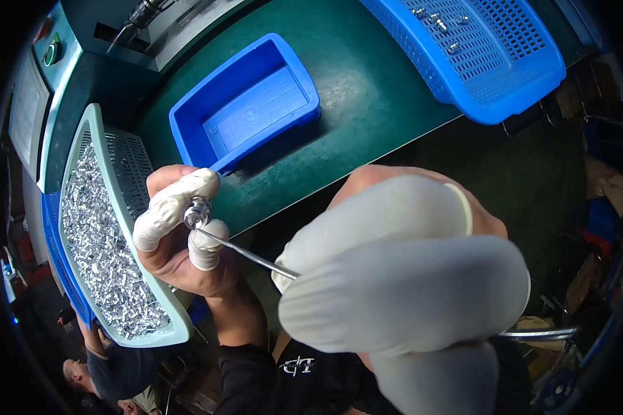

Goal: Inspecting and sorting small metal hardware components at a manufacturing workstation using a probe.

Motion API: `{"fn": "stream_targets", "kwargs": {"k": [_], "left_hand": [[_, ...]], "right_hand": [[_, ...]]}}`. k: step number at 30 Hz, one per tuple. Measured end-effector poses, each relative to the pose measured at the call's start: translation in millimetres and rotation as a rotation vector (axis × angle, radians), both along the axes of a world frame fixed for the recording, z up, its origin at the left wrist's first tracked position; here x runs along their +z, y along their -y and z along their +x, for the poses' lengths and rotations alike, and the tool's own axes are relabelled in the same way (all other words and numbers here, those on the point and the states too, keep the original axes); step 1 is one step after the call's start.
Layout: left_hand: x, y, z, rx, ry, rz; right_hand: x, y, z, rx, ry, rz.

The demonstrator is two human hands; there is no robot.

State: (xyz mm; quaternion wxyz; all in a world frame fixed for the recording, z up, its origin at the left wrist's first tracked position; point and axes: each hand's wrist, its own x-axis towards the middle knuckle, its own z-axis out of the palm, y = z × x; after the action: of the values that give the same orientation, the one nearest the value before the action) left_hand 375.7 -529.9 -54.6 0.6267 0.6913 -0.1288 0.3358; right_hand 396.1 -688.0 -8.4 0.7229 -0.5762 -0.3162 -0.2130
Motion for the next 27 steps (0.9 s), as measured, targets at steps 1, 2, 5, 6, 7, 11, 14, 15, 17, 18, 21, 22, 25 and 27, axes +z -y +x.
{"fn": "stream_targets", "kwargs": {"k": [1, 2, 5, 6, 7, 11, 14, 15, 17, 18, 21, 22, 25, 27], "left_hand": [[1, 0, 0, 0.001, 0.004, 0.008], [2, 0, 0, 0.002, 0.005, 0.008], [4, 1, -1, -0.019, -0.033, 0.008], [6, 4, 0, -0.032, -0.030, -0.010], [8, 6, 2, -0.045, -0.026, -0.030], [-1, -2, -2, 0.020, 0.001, 0.033], [-2, 0, -1, 0.089, 0.020, 0.130], [-4, 0, 1, 0.108, 0.038, 0.138], [-4, 3, 2, 0.146, 0.018, 0.145], [-2, 5, 3, 0.137, 0.024, 0.141], [1, 9, 2, 0.203, 0.007, 0.213], [0, 7, -2, 0.209, 0.003, 0.223], [-3, 10, -2, 0.224, -0.068, 0.243], [-3, 11, -1, 0.231, -0.059, 0.194]], "right_hand": [[1, 0, -1, -0.008, 0.004, -0.016], [2, -2, -4, -0.017, 0.009, -0.033], [2, 4, -6, -0.042, 0.018, -0.081], [5, -1, -5, -0.059, 0.026, -0.101], [11, 7, -2, -0.077, 0.035, -0.122], [1, 8, -8, -0.082, 0.031, -0.161], [7, -3, 2, -0.130, 0.058, -0.224], [23, -1, -10, -0.143, 0.063, -0.240], [6, -12, 15, -0.166, 0.069, -0.271], [9, -11, 16, -0.185, 0.077, -0.290], [10, -9, 14, -0.198, 0.019, -0.326], [4, -11, 15, -0.136, 0.012, -0.276], [-4, -6, 22, 0.006, 0.016, -0.150], [-7, -1, 27, 0.108, 0.019, -0.061]]}}
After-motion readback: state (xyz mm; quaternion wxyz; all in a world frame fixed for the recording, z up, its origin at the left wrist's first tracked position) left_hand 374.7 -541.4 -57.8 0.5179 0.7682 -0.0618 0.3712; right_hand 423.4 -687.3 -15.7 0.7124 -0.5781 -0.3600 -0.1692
